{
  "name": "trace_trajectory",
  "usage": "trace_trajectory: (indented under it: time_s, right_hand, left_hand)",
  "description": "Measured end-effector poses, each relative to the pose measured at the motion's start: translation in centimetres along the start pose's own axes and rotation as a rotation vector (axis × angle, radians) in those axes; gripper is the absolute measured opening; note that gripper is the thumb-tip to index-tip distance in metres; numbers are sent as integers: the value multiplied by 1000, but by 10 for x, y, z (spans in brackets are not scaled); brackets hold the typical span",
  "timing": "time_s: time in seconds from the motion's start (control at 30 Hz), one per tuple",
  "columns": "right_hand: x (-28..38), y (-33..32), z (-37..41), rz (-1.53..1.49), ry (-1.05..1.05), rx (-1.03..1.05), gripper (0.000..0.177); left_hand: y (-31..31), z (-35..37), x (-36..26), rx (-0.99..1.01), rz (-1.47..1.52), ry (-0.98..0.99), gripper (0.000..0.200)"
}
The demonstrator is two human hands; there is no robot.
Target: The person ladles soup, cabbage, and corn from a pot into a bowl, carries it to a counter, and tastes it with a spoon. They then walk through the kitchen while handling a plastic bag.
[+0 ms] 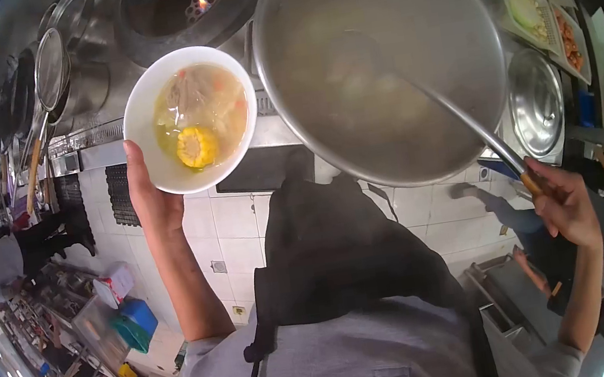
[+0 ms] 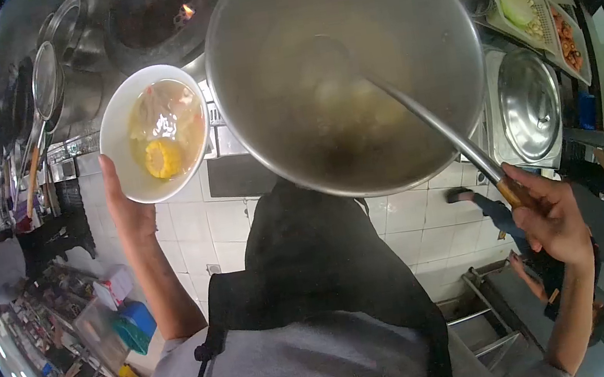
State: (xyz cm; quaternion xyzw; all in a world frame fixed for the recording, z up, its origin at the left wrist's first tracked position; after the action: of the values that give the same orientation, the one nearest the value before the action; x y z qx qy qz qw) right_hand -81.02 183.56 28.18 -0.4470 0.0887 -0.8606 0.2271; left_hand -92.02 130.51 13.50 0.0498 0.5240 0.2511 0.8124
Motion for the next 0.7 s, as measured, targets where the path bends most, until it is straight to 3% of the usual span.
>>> trace_trajectory:
  time_s: [0.17, 0.47, 0.7]
  right_hand:
    - [0, 3, 1, -210, 64, -23, 50]
    - [21, -21, 48, -115, -196, -79, 48]
    - [29, -39, 89, -182, -454, -219, 68]
  left_hand:
    - [2, 2, -2, -7, -7, 29, 59]
    - [22, 8, -19, 60, 35, 61, 57]
    - [55, -2, -28, 179, 31, 92, 60]
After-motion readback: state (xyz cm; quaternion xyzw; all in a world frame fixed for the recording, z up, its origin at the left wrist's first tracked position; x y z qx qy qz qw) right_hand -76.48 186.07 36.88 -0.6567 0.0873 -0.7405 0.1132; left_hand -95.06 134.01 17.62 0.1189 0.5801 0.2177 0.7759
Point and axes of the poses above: each hand's wrist, its own z-axis away from the middle knuckle, its own y-axis out of the palm, x = y × z, the point moved 1 cm from there along -z, towards the middle knuckle, and after that the axes turned 5 degrees about -y, right-handed, at the moved point
